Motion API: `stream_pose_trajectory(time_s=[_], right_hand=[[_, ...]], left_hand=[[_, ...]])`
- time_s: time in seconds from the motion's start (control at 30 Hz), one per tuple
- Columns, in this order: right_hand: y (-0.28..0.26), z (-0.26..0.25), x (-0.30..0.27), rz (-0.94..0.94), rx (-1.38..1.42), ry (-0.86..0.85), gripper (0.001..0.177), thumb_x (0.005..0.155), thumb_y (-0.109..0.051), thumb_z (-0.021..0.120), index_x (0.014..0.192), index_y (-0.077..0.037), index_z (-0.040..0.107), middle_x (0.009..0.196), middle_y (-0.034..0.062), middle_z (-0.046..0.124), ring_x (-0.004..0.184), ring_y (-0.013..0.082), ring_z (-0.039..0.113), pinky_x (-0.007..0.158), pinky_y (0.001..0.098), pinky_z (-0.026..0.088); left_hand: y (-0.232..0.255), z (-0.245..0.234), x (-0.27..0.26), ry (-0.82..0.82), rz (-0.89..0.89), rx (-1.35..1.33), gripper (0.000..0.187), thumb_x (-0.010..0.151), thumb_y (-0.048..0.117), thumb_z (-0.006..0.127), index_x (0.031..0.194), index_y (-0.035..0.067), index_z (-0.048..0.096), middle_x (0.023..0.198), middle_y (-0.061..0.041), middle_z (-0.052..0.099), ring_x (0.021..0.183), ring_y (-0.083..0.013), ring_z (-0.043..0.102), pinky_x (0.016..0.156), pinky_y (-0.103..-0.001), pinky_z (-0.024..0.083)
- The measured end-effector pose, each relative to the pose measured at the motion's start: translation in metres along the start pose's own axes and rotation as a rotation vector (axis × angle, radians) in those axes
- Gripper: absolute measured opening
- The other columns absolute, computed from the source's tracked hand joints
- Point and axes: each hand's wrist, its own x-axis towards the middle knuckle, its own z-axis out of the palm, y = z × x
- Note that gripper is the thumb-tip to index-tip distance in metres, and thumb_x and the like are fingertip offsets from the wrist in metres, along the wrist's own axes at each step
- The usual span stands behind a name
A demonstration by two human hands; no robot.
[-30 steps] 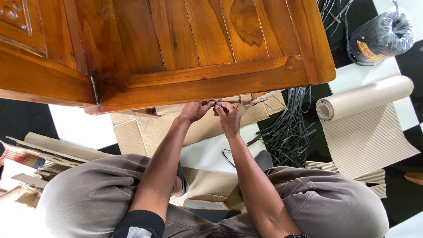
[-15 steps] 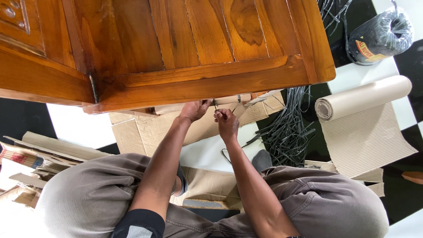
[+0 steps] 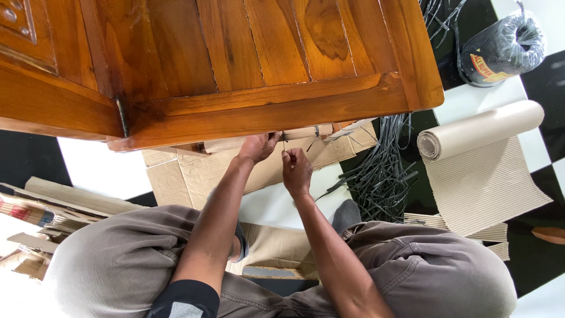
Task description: Wrapping a wooden chair leg with protective cardboard and securing it with plastic ties
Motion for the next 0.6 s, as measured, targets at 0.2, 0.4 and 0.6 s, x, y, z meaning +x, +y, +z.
stream_pose_trajectory(time_s=[0.2,0.4,0.6], right_hand=[[-0.008,-0.003,-0.004,-0.012,0.075,0.038,0.017,0.098,-0.026,0.07,0.091,-0.011,0.067,0.075,0.0083,0.065,0.071,0.0232,0.065,0.07,0.0331,0.054],[-0.012,-0.004,-0.004,0.029,0.054,0.098,0.015,0.097,-0.03,0.071,0.089,-0.017,0.067,0.073,0.0027,0.065,0.07,0.0186,0.066,0.069,0.0304,0.054],[-0.02,-0.007,0.001,0.039,0.04,0.119,0.016,0.096,-0.03,0.07,0.09,-0.016,0.068,0.073,0.0061,0.068,0.069,0.0247,0.068,0.068,0.035,0.056]], left_hand=[[0.013,-0.04,0.001,-0.238,-0.193,-0.224,0.052,0.097,0.055,0.055,0.084,0.01,0.076,0.081,-0.019,0.074,0.089,-0.0412,0.073,0.077,-0.054,0.057],[0.016,-0.041,0.014,-0.497,-0.271,-0.101,0.063,0.083,0.073,0.05,0.087,0.016,0.078,0.089,-0.009,0.078,0.098,-0.0317,0.075,0.086,-0.046,0.059],[0.025,-0.067,0.007,-0.47,-0.318,-0.403,0.037,0.082,0.055,0.067,0.114,0.037,0.073,0.11,0.001,0.078,0.111,-0.0288,0.07,0.098,-0.044,0.058]])
